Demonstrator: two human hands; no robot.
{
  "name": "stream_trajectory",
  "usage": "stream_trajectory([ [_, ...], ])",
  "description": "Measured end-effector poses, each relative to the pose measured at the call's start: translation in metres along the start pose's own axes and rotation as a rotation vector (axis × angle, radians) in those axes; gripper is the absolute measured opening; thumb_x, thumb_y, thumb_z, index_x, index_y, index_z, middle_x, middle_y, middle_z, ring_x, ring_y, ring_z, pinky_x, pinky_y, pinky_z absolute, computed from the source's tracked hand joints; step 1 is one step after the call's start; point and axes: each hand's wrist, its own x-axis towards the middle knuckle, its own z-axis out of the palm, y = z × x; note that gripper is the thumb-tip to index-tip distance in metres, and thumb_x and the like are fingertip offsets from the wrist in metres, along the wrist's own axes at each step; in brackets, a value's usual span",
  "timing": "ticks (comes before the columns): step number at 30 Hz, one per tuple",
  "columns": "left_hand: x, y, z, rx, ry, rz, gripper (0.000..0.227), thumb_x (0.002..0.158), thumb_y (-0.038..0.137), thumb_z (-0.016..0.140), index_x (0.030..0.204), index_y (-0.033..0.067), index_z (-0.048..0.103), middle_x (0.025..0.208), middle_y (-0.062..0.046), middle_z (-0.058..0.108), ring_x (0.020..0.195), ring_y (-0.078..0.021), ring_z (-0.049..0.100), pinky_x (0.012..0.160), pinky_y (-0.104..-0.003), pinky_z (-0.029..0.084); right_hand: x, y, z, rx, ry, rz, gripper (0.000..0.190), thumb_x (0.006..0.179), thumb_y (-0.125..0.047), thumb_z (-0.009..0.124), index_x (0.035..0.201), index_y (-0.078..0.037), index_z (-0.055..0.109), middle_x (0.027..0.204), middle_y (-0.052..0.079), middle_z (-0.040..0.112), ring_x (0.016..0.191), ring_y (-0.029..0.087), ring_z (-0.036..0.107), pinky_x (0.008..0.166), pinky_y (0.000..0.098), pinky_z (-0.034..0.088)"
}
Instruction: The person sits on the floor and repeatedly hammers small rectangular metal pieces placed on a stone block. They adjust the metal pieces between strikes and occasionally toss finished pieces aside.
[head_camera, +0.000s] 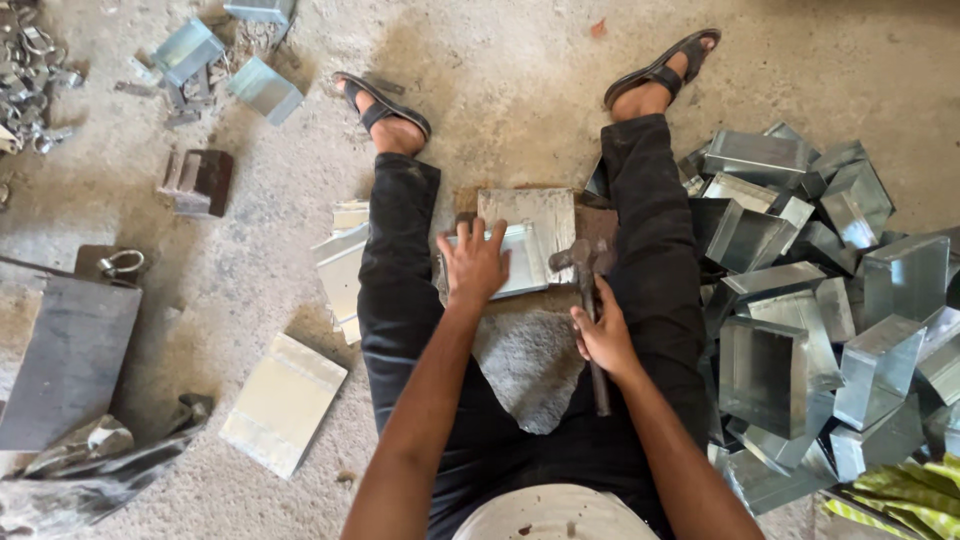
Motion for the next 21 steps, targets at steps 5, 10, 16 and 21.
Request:
stream_trajectory([
  [5, 0.028, -0.007, 0.021, -0.006, 0.026, 0.095, 0.044, 0.096, 0.023, 0.065, 0.139, 0.0306, 0.064, 0.139, -0.009, 0.055, 0.132, -0.0288, 0.049, 0.105, -0.064, 0.034, -0.023, -0.022, 0.008, -0.33, 0.072, -0.152, 0.071, 0.094, -0.008, 0.064, 0.159, -0.015, 0.036, 0.086, 0.011, 0.065, 0.057, 0.013, 0.067, 0.044, 0.0325, 0.054],
  [10, 0.044, -0.003, 0.027, 0.0, -0.129, 0.217, 0.068, 0.08, 0.004, 0.065, 0.14, 0.0351, 0.056, 0.16, 0.004, 0.037, 0.145, -0.0303, 0.033, 0.105, -0.067, 0.031, -0.004, -0.025, 0.003, -0.593, 0.141, -0.749, 0.06, 0.099, -0.009, 0.07, 0.153, -0.008, 0.042, 0.119, 0.015, 0.066, 0.088, 0.025, 0.069, 0.071, 0.0357, 0.056],
  [16, 0.042, -0.001, 0.042, 0.019, -0.138, 0.293, 0.069, 0.084, 0.006, 0.064, 0.146, 0.0316, 0.052, 0.162, 0.009, 0.039, 0.153, -0.0224, 0.031, 0.117, -0.06, 0.03, -0.013, -0.086, 0.012, -0.469, 0.171, -0.44, 0.054, 0.103, -0.012, 0.063, 0.155, -0.004, 0.048, 0.098, 0.017, 0.07, 0.069, 0.023, 0.062, 0.064, 0.0316, 0.051],
  [21, 0.042, -0.001, 0.044, 0.009, -0.116, 0.303, 0.069, 0.084, 0.005, 0.065, 0.148, 0.0284, 0.052, 0.162, 0.009, 0.04, 0.151, -0.0233, 0.033, 0.117, -0.061, 0.029, -0.009, -0.105, 0.018, -0.647, 0.163, -0.888, 0.052, 0.107, -0.007, 0.061, 0.156, -0.002, 0.045, 0.111, 0.02, 0.066, 0.092, 0.027, 0.067, 0.081, 0.0337, 0.053],
])
